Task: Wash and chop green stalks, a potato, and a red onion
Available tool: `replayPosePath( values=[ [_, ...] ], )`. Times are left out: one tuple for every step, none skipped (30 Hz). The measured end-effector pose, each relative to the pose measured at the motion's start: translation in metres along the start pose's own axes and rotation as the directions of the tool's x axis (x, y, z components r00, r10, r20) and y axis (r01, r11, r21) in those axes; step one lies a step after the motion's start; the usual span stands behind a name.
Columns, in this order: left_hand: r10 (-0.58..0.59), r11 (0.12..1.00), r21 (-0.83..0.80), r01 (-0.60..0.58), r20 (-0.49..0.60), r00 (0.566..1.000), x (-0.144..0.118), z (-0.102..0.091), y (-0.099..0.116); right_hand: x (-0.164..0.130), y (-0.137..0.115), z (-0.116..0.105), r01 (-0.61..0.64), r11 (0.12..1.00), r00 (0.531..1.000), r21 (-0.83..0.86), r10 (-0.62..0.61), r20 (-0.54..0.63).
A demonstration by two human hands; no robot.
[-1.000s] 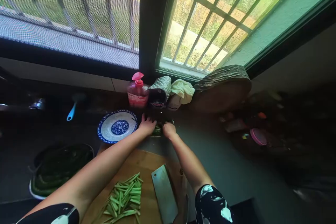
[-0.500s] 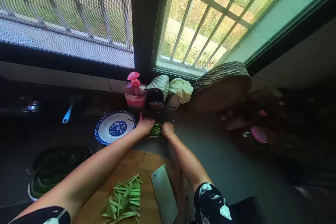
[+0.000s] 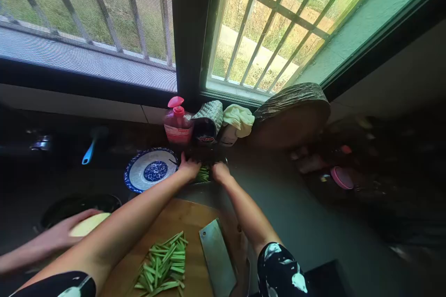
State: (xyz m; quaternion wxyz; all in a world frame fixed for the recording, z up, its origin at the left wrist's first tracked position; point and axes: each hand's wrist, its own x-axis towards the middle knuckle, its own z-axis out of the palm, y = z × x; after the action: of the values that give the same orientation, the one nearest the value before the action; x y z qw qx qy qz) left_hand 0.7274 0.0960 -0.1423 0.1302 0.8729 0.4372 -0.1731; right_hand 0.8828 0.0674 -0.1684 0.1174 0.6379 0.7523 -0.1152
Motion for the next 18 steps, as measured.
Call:
replayPosePath(
  values=[
    [0.003,1.000,0.004,-0.003,0.001,1.000,0.000,0.000,0.000,0.000,0.001,-0.004,-0.001,1.000,1.000,0.000,0.001,-0.010],
    [0.006,1.000,0.009,-0.006,0.001,1.000,-0.001,0.000,0.000,-0.001,0.002,-0.008,-0.003,1.000,1.000,0.000,0.003,-0.024],
    [0.007,1.000,0.012,-0.007,0.001,1.000,-0.001,0.000,0.000,-0.001,0.002,-0.013,-0.003,1.000,0.999,0.001,0.003,-0.048],
    [0.006,1.000,0.013,-0.006,0.001,1.000,-0.001,0.000,0.000,-0.001,0.003,-0.017,-0.008,1.000,0.996,0.001,0.008,-0.083],
    [0.005,1.000,0.011,-0.005,-0.001,1.000,-0.001,0.001,0.000,-0.002,0.002,-0.020,-0.023,1.000,0.992,0.002,0.023,-0.126],
    [0.004,1.000,0.005,-0.004,-0.002,1.000,-0.001,0.001,0.000,-0.002,0.002,-0.022,-0.051,0.999,0.985,0.003,0.051,-0.166],
    [0.005,1.000,-0.002,-0.005,-0.002,1.000,-0.001,0.002,-0.001,-0.002,0.000,-0.022,-0.090,0.996,0.976,0.006,0.089,-0.198],
    [0.008,1.000,-0.010,-0.008,0.003,1.000,-0.001,0.002,-0.002,-0.001,-0.001,-0.022,-0.133,0.991,0.969,0.012,0.133,-0.208],
    [0.014,1.000,-0.019,-0.014,0.014,1.000,0.000,0.002,-0.003,0.000,-0.001,-0.020,-0.172,0.985,0.965,0.021,0.173,-0.195],
    [0.019,0.999,-0.029,-0.018,0.031,0.999,0.001,0.002,-0.004,0.001,-0.001,-0.019,-0.199,0.980,0.966,0.028,0.201,-0.165],
    [0.022,0.999,-0.041,-0.019,0.053,0.998,0.002,0.002,-0.004,0.002,-0.001,-0.018,-0.207,0.978,0.969,0.036,0.210,-0.131],
    [0.021,0.998,-0.054,-0.017,0.077,0.997,0.003,0.001,-0.005,0.004,0.001,-0.018,-0.200,0.979,0.974,0.044,0.204,-0.101],
    [0.019,0.998,-0.066,-0.013,0.101,0.995,0.005,-0.001,-0.005,0.006,0.004,-0.018,-0.183,0.982,0.979,0.050,0.187,-0.079],
    [0.017,0.997,-0.075,-0.008,0.118,0.993,0.006,-0.002,-0.005,0.007,0.007,-0.019,-0.162,0.985,0.984,0.055,0.166,-0.064],
    [0.013,0.997,-0.081,-0.003,0.125,0.992,0.006,-0.004,-0.004,0.008,0.009,-0.021,-0.143,0.988,0.988,0.057,0.146,-0.055],
    [0.010,0.997,-0.083,0.000,0.124,0.992,0.006,-0.005,-0.004,0.008,0.011,-0.023,-0.129,0.990,0.990,0.059,0.132,-0.049],
    [0.008,0.997,-0.081,0.001,0.115,0.993,0.006,-0.007,-0.002,0.007,0.012,-0.025,-0.125,0.990,0.991,0.060,0.128,-0.048],
    [0.008,0.997,-0.074,-0.001,0.099,0.995,0.005,-0.008,-0.001,0.006,0.012,-0.027,-0.124,0.991,0.990,0.057,0.128,-0.062]
  ],
)
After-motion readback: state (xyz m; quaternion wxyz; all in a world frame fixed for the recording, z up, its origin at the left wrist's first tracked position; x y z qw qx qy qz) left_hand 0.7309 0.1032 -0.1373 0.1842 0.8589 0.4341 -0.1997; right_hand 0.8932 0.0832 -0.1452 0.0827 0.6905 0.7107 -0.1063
